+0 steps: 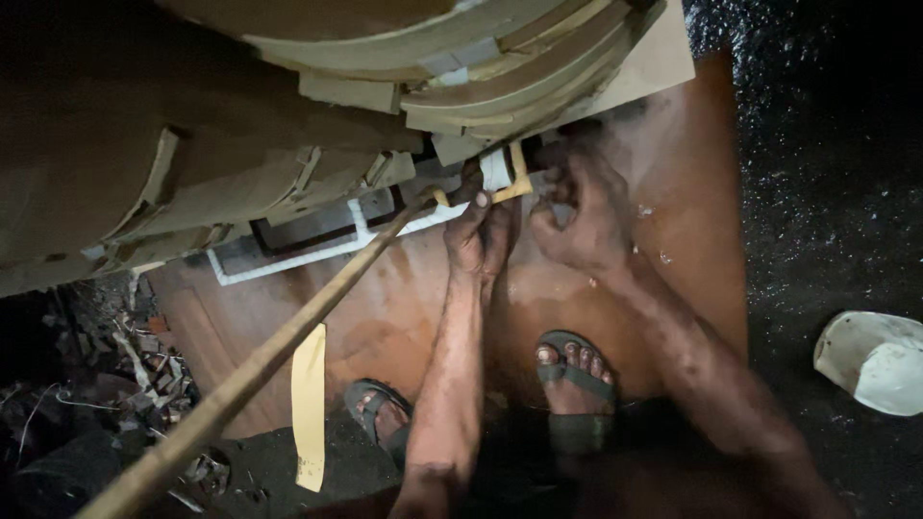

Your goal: The person wraps white tape around a white PVC pipe joint and then around a long thin stick. They work under a stack of cardboard-wrapped items, first standing and then sitting on the floor to continue wrapping.

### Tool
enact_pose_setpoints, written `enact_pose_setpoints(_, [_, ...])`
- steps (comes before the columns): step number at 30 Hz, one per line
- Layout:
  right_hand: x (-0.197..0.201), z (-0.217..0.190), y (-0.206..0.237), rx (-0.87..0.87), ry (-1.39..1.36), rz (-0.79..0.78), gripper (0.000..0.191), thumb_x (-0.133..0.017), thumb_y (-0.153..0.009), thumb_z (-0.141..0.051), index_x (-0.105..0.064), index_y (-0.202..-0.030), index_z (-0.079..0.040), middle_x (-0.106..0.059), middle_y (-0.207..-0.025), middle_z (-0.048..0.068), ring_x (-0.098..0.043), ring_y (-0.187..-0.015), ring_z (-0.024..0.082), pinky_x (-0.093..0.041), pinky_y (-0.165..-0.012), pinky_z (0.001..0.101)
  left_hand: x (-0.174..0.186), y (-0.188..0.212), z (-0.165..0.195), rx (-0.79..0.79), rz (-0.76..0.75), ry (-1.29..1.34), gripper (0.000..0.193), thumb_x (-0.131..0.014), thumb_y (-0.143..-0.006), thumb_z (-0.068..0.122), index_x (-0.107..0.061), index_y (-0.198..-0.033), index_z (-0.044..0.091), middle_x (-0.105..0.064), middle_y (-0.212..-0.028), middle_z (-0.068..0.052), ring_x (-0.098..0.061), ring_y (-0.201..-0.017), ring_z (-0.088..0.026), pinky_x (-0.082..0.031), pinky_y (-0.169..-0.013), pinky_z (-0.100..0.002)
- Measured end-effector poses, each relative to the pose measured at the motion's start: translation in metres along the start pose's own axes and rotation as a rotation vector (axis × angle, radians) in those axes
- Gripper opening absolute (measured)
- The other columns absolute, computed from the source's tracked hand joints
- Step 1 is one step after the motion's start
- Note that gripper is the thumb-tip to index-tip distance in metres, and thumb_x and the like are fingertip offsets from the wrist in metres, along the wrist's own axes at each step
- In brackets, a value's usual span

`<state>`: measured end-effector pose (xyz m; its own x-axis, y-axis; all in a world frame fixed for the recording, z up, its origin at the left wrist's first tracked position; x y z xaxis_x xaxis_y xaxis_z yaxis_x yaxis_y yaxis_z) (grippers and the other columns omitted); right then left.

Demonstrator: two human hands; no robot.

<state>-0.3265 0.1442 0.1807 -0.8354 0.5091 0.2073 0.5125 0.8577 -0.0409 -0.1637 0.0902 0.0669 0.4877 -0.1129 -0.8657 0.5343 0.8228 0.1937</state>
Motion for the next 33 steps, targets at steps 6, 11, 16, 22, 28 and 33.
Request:
enact_pose_setpoints(6, [-0.042, -0.016, -0.012, 0.419, 0.592, 0.181, 0.051, -0.086, -0.081, -0.042, -0.062, -0.106, -0.004, -0.066, -0.095, 0.017, -0.065, -0.080, 0.038, -0.050, -0.070, 0.0516, 0.034, -0.010, -0.012, 0.153, -0.084, 0.241, 0.041, -0.068, -0.084, 0.012, -0.058, -0.121, -0.002, -0.066, -0.124, -0.022, -0.061, -0.120, -0.036, -0.047, -0.112, -0.048])
enact_pose_setpoints(11, [-0.040, -0.006, -0.004, 0.376, 0.504, 0.120, 0.044, -0.082, -0.086, -0.033, -0.064, -0.116, -0.005, -0.067, -0.097, 0.017, -0.065, -0.082, 0.039, -0.052, -0.073, 0.0516, 0.026, -0.011, -0.012, 0.019, 0.129, 0.222, 0.047, -0.066, -0.084, -0.003, -0.057, -0.131, -0.005, -0.064, -0.129, -0.016, -0.059, -0.124, -0.031, -0.045, -0.117, -0.047])
enact_pose_setpoints(16, [-0.020, 0.000, -0.012, 0.285, 0.179, -0.038, 0.035, -0.079, -0.090, -0.021, -0.068, -0.120, -0.006, -0.074, -0.105, 0.014, -0.073, -0.087, 0.031, -0.061, -0.076, 0.0402, -0.013, -0.005, 0.002, -0.052, 0.100, 0.104, 0.057, -0.066, -0.079, -0.008, -0.054, -0.135, 0.000, -0.062, -0.135, -0.013, -0.056, -0.130, -0.030, -0.044, -0.117, -0.052])
enact_pose_setpoints(22, [0.042, 0.001, -0.009, 0.299, 0.178, -0.162, 0.036, -0.082, -0.091, -0.014, -0.071, -0.124, -0.004, -0.075, -0.105, 0.013, -0.074, -0.089, 0.022, -0.061, -0.075, 0.0356, -0.047, 0.004, 0.010, 0.067, 0.088, 0.389, 0.042, -0.072, -0.087, 0.006, -0.060, -0.126, -0.005, -0.064, -0.124, -0.021, -0.057, -0.117, -0.034, -0.048, -0.104, -0.060])
enact_pose_setpoints(28, [0.063, -0.002, 0.024, 0.523, 0.297, -0.251, 0.042, -0.078, -0.082, -0.007, -0.070, -0.123, -0.001, -0.074, -0.113, 0.016, -0.076, -0.100, 0.028, -0.064, -0.085, 0.0371, -0.028, 0.012, -0.003, 0.130, 0.298, -0.190, 0.018, -0.072, -0.094, 0.001, -0.069, -0.112, 0.000, -0.073, -0.108, -0.014, -0.071, -0.101, -0.029, -0.060, -0.090, -0.052])
enact_pose_setpoints(33, [0.031, 0.017, 0.022, 0.566, 0.480, -0.072, 0.032, -0.078, -0.078, -0.002, -0.071, -0.109, -0.005, -0.075, -0.113, 0.018, -0.076, -0.100, 0.033, -0.063, -0.084, 0.0423, -0.004, 0.012, -0.009, 0.014, 0.349, -0.438, 0.019, -0.074, -0.091, -0.008, -0.072, -0.110, -0.002, -0.074, -0.105, -0.013, -0.070, -0.095, -0.023, -0.059, -0.090, -0.040])
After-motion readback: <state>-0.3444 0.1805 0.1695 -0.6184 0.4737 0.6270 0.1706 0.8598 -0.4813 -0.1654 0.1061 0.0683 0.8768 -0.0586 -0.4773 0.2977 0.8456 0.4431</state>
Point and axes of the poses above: each hand's wrist, its own y-axis away from the middle knuckle, its own x-axis out of the back of the hand, z = x × y, the point moved 2 cm from there along -y, towards the middle knuckle
